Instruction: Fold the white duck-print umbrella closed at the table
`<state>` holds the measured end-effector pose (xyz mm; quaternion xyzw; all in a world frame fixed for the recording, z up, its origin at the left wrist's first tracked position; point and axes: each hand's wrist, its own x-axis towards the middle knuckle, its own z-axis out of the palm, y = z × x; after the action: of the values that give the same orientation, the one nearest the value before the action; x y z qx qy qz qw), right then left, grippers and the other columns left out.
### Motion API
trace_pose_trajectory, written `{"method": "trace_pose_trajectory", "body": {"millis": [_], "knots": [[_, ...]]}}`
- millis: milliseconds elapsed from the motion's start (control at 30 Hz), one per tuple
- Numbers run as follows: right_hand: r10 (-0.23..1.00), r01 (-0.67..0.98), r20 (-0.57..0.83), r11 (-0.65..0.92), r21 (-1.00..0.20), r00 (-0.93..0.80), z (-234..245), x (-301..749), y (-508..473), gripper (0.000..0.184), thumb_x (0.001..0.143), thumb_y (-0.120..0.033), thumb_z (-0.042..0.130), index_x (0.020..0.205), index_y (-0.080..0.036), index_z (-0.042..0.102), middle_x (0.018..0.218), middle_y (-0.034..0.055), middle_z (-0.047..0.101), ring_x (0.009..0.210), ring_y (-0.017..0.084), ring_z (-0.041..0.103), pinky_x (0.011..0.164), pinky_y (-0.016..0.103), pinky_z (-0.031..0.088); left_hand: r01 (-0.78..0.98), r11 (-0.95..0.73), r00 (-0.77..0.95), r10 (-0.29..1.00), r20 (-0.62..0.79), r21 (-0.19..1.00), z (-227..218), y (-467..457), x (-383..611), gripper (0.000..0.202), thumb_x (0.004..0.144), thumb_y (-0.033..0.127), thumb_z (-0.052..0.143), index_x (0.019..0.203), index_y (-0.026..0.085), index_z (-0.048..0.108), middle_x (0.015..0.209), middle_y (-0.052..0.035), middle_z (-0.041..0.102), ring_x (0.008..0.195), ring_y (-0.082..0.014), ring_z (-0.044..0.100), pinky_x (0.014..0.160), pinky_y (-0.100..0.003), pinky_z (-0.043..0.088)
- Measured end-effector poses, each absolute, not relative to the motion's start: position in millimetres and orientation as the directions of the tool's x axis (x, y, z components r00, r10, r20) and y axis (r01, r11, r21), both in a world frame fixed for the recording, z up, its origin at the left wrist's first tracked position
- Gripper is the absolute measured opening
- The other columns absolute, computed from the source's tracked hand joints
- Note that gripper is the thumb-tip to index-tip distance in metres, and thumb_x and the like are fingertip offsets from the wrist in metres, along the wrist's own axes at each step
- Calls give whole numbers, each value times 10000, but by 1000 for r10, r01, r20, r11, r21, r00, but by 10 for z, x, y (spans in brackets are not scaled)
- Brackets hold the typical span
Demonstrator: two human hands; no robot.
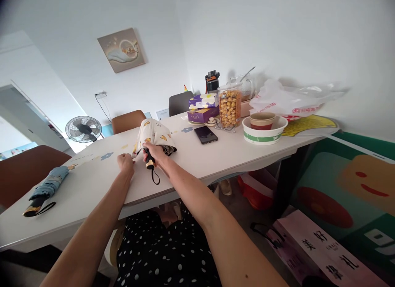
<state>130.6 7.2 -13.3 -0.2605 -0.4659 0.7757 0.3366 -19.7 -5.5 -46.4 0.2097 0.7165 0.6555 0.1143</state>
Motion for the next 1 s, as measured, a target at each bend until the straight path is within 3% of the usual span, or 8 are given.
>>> {"method": "trace_pose_trajectory", "body": {"millis": [67,100,233,333,467,633,800,1000], "knots": [[779,-329,-79,-352,-876,-623,-150,1250,68,195,839,-267,508,683,-169,444,498,-40,448,371,68,406,347,178,351,261,-45,-919,295,262,964,-464,-65,-231,148,724,110,505,844,196,489,819,-14,514,817,-151,548,764,-287,435],[786,-328,-88,-353,-877,-611,-159,1225,63,195,835,-245,504,666,-168,443,482,-35,449,357,74,408,337,185,357,315,-125,-899,277,338,941,-458,-70,-223,169,731,111,506,874,200,498,842,-16,516,867,-150,543,804,-279,424],[799,-216,-144,-324,-921,-584,-188,1165,19,214,786,-244,570,621,-163,460,429,-18,454,337,102,438,312,206,374,300,-400,-701,524,484,866,-418,-79,-37,247,789,234,518,1030,222,571,1016,-48,582,982,-161,546,823,-245,432],[793,-190,-111,-276,-942,-599,-216,1154,-13,224,732,-263,642,626,-162,471,428,-23,463,338,96,438,318,205,397,177,-372,-588,702,401,911,-415,-69,86,379,783,358,583,1140,230,568,1200,-60,559,1104,-195,512,890,-263,415],[726,-21,-150,-221,-975,-672,-260,1153,-38,198,706,-238,638,626,-163,474,415,-23,472,334,97,446,307,190,378,-57,-305,-525,819,231,951,-442,-44,37,458,768,389,610,1183,214,533,1100,-67,612,999,-195,581,825,-290,471],[636,82,-185,-189,-979,-749,-241,1193,-76,140,702,-181,567,615,-164,458,404,-32,466,322,94,438,311,191,371,-245,-296,-516,846,134,923,-422,-35,-89,356,780,342,590,1079,149,571,931,-77,651,849,-184,634,756,-281,505],[444,90,-171,-199,-976,-879,-235,1236,-35,173,716,-228,579,620,-149,459,402,-36,450,335,83,433,319,174,356,-424,-336,-486,868,102,841,-351,-88,-108,404,810,430,527,1063,120,587,1045,-114,642,951,-221,618,833,-309,500],[256,80,-134,-210,-974,-957,-315,1235,34,240,705,-313,637,665,-138,477,456,-47,455,361,64,430,319,155,346,-547,-379,-450,885,121,747,-293,-195,-135,371,790,387,541,1081,163,588,1034,-79,657,1003,-244,604,888,-368,485]]}}
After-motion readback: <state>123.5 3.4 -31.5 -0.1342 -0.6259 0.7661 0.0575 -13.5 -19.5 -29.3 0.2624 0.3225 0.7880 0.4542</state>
